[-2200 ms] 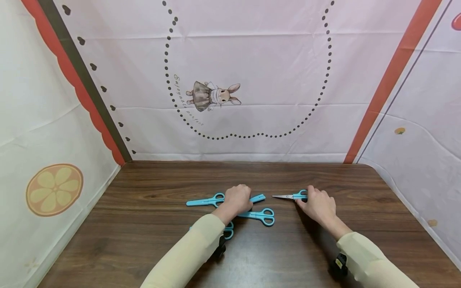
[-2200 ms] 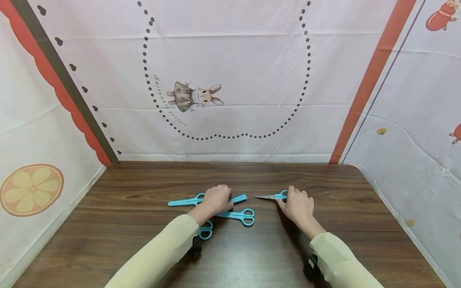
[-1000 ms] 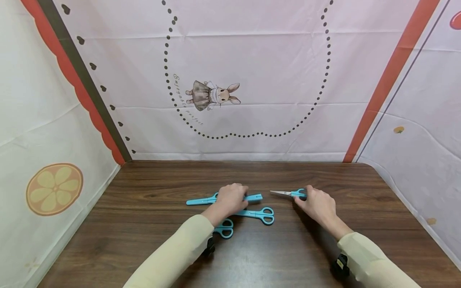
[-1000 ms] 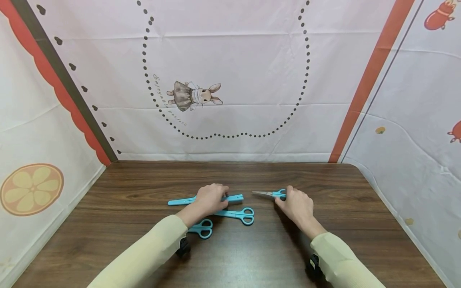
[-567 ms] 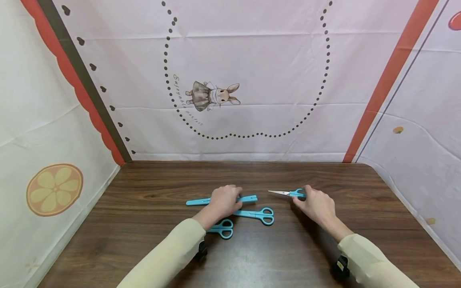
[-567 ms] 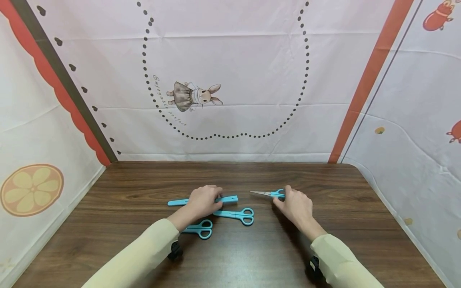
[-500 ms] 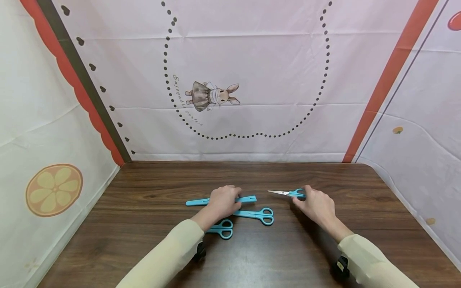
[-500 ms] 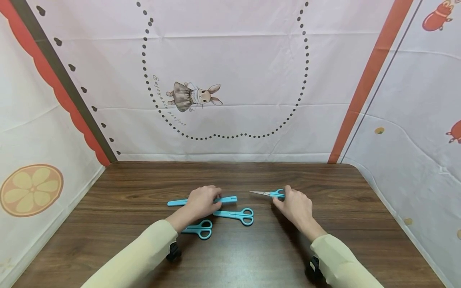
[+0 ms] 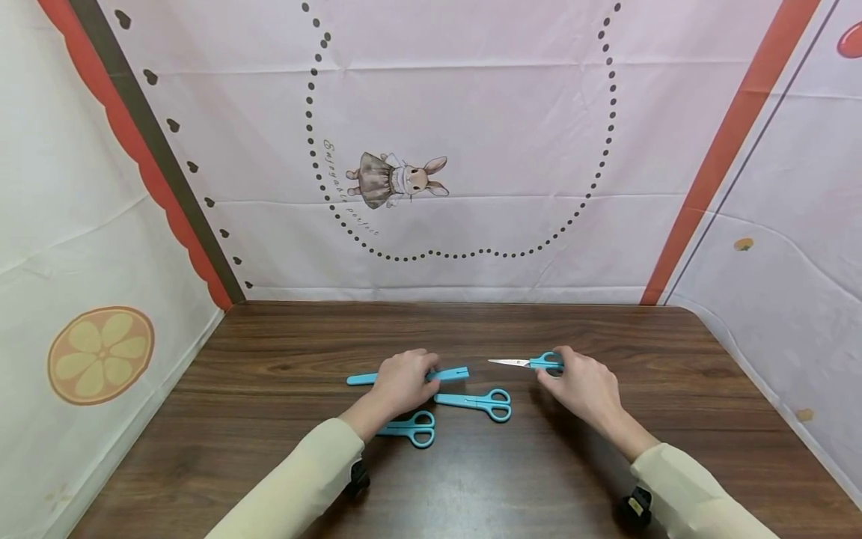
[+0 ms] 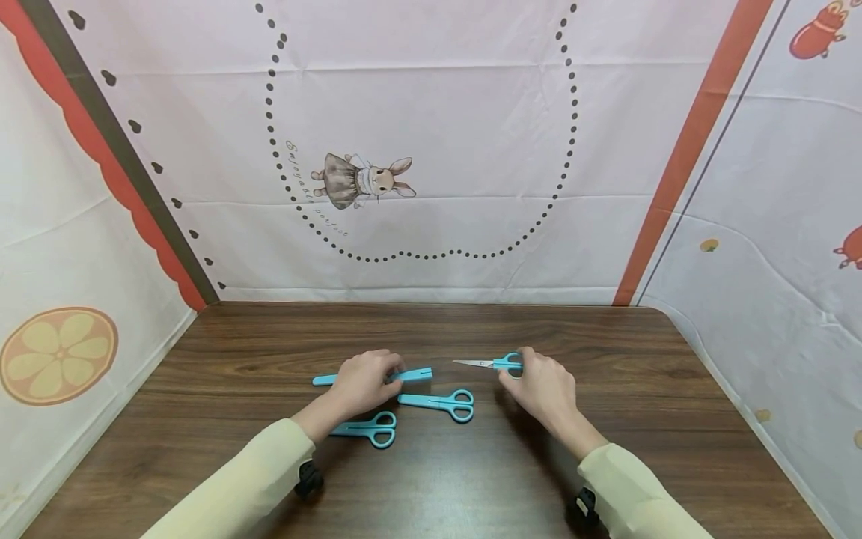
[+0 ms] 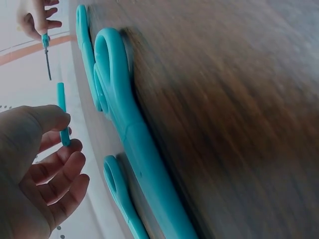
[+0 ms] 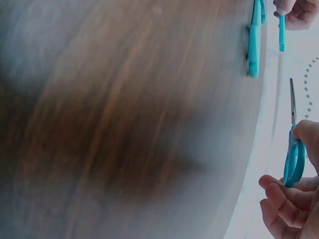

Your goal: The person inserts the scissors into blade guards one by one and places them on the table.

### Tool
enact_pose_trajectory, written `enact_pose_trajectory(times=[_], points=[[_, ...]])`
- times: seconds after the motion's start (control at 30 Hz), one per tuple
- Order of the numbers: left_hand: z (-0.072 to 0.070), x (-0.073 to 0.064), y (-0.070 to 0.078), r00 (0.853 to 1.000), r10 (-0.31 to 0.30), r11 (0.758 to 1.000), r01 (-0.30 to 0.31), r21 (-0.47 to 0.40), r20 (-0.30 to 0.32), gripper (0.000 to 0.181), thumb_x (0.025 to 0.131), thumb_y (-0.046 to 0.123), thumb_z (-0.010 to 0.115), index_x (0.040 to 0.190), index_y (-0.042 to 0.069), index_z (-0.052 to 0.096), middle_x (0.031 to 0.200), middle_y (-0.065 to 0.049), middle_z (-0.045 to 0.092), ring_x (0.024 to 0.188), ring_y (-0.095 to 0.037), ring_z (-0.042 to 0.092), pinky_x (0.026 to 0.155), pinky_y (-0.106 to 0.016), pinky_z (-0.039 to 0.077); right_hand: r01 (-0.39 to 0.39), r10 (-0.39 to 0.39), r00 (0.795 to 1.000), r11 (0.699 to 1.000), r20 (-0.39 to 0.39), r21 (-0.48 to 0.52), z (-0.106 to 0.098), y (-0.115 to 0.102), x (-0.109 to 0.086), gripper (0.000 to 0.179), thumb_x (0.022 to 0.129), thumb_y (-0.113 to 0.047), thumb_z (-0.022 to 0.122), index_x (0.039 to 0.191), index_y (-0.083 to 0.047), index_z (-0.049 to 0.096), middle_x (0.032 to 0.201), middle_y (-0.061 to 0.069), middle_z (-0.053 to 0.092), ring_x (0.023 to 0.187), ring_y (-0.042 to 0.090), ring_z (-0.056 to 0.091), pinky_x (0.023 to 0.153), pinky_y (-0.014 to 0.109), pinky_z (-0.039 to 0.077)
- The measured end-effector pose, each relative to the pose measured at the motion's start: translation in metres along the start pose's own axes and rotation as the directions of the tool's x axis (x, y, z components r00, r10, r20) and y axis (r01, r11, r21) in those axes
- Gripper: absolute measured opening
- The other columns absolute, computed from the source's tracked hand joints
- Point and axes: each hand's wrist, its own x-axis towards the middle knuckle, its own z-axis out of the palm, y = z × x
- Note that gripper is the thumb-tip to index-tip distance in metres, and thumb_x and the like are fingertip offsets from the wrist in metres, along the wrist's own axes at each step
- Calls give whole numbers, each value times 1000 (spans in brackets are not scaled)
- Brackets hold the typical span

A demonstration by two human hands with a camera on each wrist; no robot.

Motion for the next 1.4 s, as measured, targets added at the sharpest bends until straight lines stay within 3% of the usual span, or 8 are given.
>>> enact_pose_trajectory(times=[0.63,1.03,1.4], points=[[-9,-18,-19,992,40,999,-40,5,-116,15,81,22,67,96,17,68,77,7,57,49,-4,38,38,-21,30,33,-33,999,999,-11,31,-4,-23,2,46,76,-40,69,107,-7,63,76,5,68,55,17,57,40,31,37],[-11,-20,-24,993,-3,1000,0,-24,-114,14,80,23,69,93,19,68,79,5,59,51,-5,42,40,-21,32,35,-34,999,999,-33,41,1,-30,1,45,75,-39,70,107,-7,64,75,4,67,55,17,56,41,31,38],[-15,-27,-29,992,6,1000,-7,-2,-124,16,80,24,69,95,19,68,82,7,59,55,-2,44,44,-19,34,55,-52,997,997,-51,60,2,-35,3,44,75,-37,72,106,-7,64,76,4,68,56,17,59,42,32,40]])
